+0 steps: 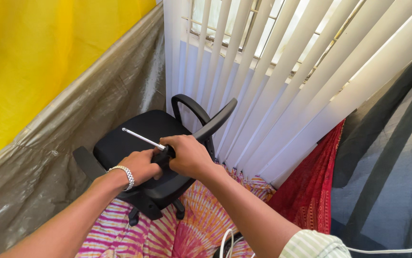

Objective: The person uses a screwdriver to tighten screws on the armrests of a black office chair. They work on both sides, then flip the chair to check the seat and backrest before setting it upright.

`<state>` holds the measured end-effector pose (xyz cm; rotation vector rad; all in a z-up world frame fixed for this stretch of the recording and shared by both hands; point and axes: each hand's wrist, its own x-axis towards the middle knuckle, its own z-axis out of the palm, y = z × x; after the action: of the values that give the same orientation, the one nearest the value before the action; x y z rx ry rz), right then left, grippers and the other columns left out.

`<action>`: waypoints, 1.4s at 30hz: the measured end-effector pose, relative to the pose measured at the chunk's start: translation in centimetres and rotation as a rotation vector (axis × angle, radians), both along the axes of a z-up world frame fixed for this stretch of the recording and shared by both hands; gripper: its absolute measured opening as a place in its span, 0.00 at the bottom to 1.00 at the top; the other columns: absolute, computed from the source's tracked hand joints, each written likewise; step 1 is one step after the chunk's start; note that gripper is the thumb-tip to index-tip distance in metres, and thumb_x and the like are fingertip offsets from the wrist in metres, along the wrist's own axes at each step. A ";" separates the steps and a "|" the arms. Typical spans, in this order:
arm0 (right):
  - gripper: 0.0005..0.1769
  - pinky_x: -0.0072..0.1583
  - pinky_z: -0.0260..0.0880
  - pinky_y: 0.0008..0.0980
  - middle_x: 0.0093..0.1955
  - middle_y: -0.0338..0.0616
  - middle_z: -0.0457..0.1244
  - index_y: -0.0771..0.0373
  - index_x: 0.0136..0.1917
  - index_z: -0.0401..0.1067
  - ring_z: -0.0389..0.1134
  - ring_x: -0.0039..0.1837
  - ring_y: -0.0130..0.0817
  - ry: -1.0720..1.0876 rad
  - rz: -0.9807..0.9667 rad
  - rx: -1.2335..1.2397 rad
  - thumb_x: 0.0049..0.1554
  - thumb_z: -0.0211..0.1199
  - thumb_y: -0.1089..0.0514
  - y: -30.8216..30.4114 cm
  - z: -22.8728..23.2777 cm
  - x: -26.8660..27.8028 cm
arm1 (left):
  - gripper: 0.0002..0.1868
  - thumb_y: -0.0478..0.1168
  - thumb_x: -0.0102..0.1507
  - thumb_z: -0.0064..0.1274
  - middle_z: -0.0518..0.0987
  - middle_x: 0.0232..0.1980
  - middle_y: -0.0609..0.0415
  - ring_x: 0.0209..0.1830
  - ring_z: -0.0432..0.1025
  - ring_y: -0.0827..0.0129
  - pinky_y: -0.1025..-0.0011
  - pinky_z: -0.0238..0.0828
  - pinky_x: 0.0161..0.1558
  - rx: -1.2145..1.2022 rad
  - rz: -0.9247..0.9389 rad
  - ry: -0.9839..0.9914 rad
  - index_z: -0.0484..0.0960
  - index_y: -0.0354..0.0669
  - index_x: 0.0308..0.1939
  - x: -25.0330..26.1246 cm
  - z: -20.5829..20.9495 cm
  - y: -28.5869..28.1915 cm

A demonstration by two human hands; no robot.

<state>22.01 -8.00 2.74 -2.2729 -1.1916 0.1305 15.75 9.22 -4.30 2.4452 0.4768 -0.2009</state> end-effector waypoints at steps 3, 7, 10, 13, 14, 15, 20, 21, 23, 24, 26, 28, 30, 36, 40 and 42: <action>0.22 0.61 0.67 0.46 0.51 0.47 0.70 0.57 0.51 0.79 0.67 0.62 0.49 -0.033 -0.006 0.100 0.42 0.62 0.66 -1.4 -0.4 -0.1 | 0.27 0.43 0.47 0.57 0.85 0.39 0.40 0.41 0.80 0.52 0.62 0.75 0.47 -0.185 0.010 -0.049 0.84 0.43 0.51 0.8 -1.5 -1.3; 0.22 0.65 0.65 0.44 0.56 0.49 0.68 0.60 0.53 0.77 0.64 0.67 0.49 -0.005 -0.070 0.067 0.43 0.61 0.66 -2.9 -1.5 0.7 | 0.20 0.36 0.54 0.50 0.76 0.34 0.52 0.34 0.71 0.65 0.63 0.70 0.41 -0.959 0.155 -0.195 0.81 0.36 0.50 3.3 -4.1 -2.2; 0.23 0.69 0.61 0.45 0.62 0.46 0.66 0.61 0.55 0.76 0.55 0.76 0.49 -0.070 -0.069 0.048 0.44 0.61 0.67 -4.0 -2.8 1.6 | 0.18 0.33 0.58 0.42 0.77 0.38 0.57 0.41 0.73 0.68 0.65 0.73 0.47 -1.349 0.294 -0.229 0.78 0.36 0.50 4.4 -5.0 -3.3; 0.24 0.69 0.62 0.45 0.71 0.43 0.61 0.58 0.56 0.76 0.47 0.81 0.45 -0.178 -0.111 -0.056 0.45 0.63 0.67 -5.0 -3.8 3.1 | 0.18 0.32 0.61 0.41 0.77 0.43 0.55 0.46 0.73 0.68 0.63 0.75 0.50 -1.288 0.286 -0.168 0.79 0.38 0.53 5.3 -4.2 -4.8; 0.24 0.68 0.62 0.46 0.75 0.42 0.58 0.56 0.56 0.76 0.44 0.83 0.43 -0.216 -0.137 -0.106 0.44 0.63 0.66 -5.3 -3.9 3.6 | 0.19 0.32 0.62 0.42 0.76 0.44 0.54 0.47 0.71 0.68 0.61 0.75 0.50 -1.227 0.261 -0.137 0.80 0.38 0.55 5.5 -3.6 -5.3; 0.23 0.68 0.63 0.46 0.76 0.40 0.56 0.55 0.56 0.77 0.44 0.83 0.42 -0.226 -0.166 -0.137 0.46 0.63 0.66 -5.5 -3.9 4.1 | 0.19 0.32 0.62 0.42 0.77 0.48 0.53 0.50 0.72 0.68 0.61 0.75 0.51 -1.151 0.265 -0.093 0.80 0.38 0.56 5.6 -3.0 -5.8; 0.20 0.66 0.65 0.50 0.83 0.36 0.45 0.54 0.55 0.77 0.38 0.85 0.44 -0.210 -0.351 -0.374 0.48 0.66 0.63 -5.0 -2.9 5.8 | 0.22 0.31 0.62 0.45 0.78 0.60 0.51 0.59 0.77 0.63 0.61 0.78 0.58 -0.941 0.237 0.042 0.76 0.39 0.62 5.1 -0.6 -5.5; 0.18 0.65 0.66 0.51 0.84 0.36 0.42 0.56 0.54 0.77 0.38 0.85 0.46 -0.158 -0.391 -0.420 0.49 0.65 0.63 -4.6 -2.7 6.0 | 0.23 0.31 0.62 0.45 0.78 0.61 0.51 0.59 0.77 0.64 0.61 0.78 0.58 -0.910 0.219 0.054 0.76 0.39 0.62 5.2 -0.5 -5.1; 0.12 0.64 0.68 0.52 0.88 0.35 0.35 0.60 0.52 0.76 0.39 0.85 0.49 -0.052 -0.470 -0.512 0.52 0.63 0.63 -3.7 -2.4 6.5 | 0.23 0.31 0.62 0.46 0.78 0.61 0.53 0.58 0.77 0.65 0.62 0.78 0.57 -0.848 0.182 0.078 0.77 0.40 0.62 5.4 -0.5 -4.2; 0.12 0.64 0.68 0.52 0.88 0.37 0.34 0.60 0.51 0.77 0.42 0.83 0.51 -0.051 -0.482 -0.522 0.52 0.64 0.63 -3.3 -2.3 6.7 | 0.22 0.32 0.62 0.46 0.79 0.61 0.53 0.58 0.77 0.65 0.62 0.79 0.57 -0.830 0.174 0.092 0.77 0.40 0.62 5.7 -0.6 -3.6; 0.11 0.65 0.67 0.50 0.87 0.41 0.31 0.60 0.49 0.78 0.49 0.80 0.56 -0.050 -0.508 -0.545 0.51 0.65 0.61 -2.5 -2.4 7.6 | 0.21 0.33 0.63 0.47 0.79 0.60 0.53 0.58 0.78 0.64 0.62 0.79 0.56 -0.796 0.158 0.118 0.78 0.40 0.61 6.4 -0.9 -2.3; 0.17 0.61 0.70 0.51 0.88 0.46 0.27 0.63 0.56 0.75 0.63 0.70 0.55 0.007 -0.534 -0.572 0.52 0.63 0.61 -2.0 -2.9 8.6 | 0.20 0.33 0.63 0.47 0.79 0.60 0.51 0.56 0.78 0.63 0.61 0.79 0.54 -0.819 0.150 0.123 0.79 0.39 0.60 7.3 -1.3 -1.1; 0.27 0.57 0.72 0.51 0.88 0.50 0.23 0.69 0.65 0.66 0.71 0.62 0.55 0.004 -0.561 -0.588 0.52 0.62 0.62 -1.3 -3.7 9.6 | 0.19 0.34 0.64 0.47 0.80 0.59 0.52 0.54 0.78 0.64 0.61 0.79 0.53 -0.819 0.140 0.131 0.79 0.39 0.59 8.3 -1.7 0.3; 0.46 0.53 0.73 0.50 0.87 0.53 0.14 0.76 0.79 0.45 0.73 0.56 0.57 -0.055 -0.606 -0.638 0.52 0.59 0.64 -0.6 -5.8 12.5 | 0.15 0.37 0.66 0.47 0.82 0.53 0.54 0.47 0.78 0.68 0.62 0.79 0.50 -0.752 0.115 0.201 0.80 0.42 0.56 10.3 -2.3 3.6; 0.47 0.53 0.74 0.48 0.86 0.47 0.11 0.74 0.80 0.43 0.73 0.57 0.55 0.023 -0.669 -0.689 0.52 0.58 0.65 0.8 -5.6 15.3 | 0.14 0.38 0.66 0.47 0.83 0.53 0.54 0.46 0.79 0.69 0.62 0.79 0.50 -0.717 0.119 0.237 0.80 0.43 0.55 11.3 -2.5 5.2; 0.48 0.53 0.74 0.46 0.86 0.45 0.09 0.74 0.81 0.42 0.73 0.58 0.53 0.069 -0.700 -0.708 0.52 0.58 0.65 1.5 -5.4 16.4 | 0.14 0.38 0.66 0.47 0.83 0.53 0.54 0.46 0.79 0.68 0.61 0.79 0.50 -0.703 0.124 0.250 0.80 0.43 0.54 11.9 -2.5 5.9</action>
<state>38.43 -6.50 -2.63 -3.1239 -0.2527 0.4020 27.66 15.12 -6.79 1.7060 0.5507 -0.5277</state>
